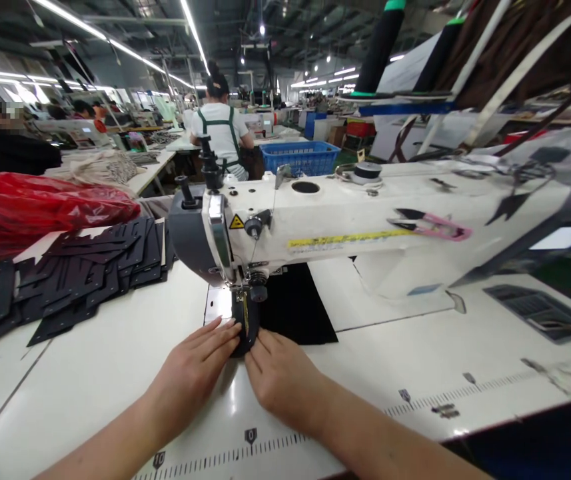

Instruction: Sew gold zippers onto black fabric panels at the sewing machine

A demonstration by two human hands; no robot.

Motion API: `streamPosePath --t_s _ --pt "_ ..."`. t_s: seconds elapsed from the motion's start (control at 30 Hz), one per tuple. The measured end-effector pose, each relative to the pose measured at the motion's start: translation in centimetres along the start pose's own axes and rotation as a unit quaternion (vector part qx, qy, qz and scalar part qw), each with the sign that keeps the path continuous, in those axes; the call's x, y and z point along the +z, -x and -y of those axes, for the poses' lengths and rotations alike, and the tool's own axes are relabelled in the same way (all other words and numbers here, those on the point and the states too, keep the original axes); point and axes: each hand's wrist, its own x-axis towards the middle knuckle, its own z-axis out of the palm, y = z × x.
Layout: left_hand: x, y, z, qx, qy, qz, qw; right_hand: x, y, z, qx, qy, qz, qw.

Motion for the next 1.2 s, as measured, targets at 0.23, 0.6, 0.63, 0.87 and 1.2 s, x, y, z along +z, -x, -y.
streamPosePath --t_s 0.23,0.6,0.63,0.87,1.2 --pt "-0.3 -0.6 0.0 0.020 -0.040 0.014 0.999 0.2 0.1 -0.1 0.014 -0.007 -0.017 1.000" --pt "0.3 -1.5 1.4 0.008 -0.028 0.002 1.000 1.1 -0.4 -1.2 0.034 -0.024 0.004 0.999" --pt "0.4 -1.4 1.6 0.009 -0.024 0.004 1.000 1.1 -0.5 -1.3 0.036 -0.027 0.011 0.999" --pt "1.4 -1.3 3.0 0.003 -0.015 0.008 1.000 1.7 -1.1 -2.3 0.038 -0.034 0.025 0.998" --pt "1.7 -2.4 4.3 -0.017 -0.014 -0.011 1.000 2.4 -1.7 -3.6 0.064 -0.045 0.093 0.993"
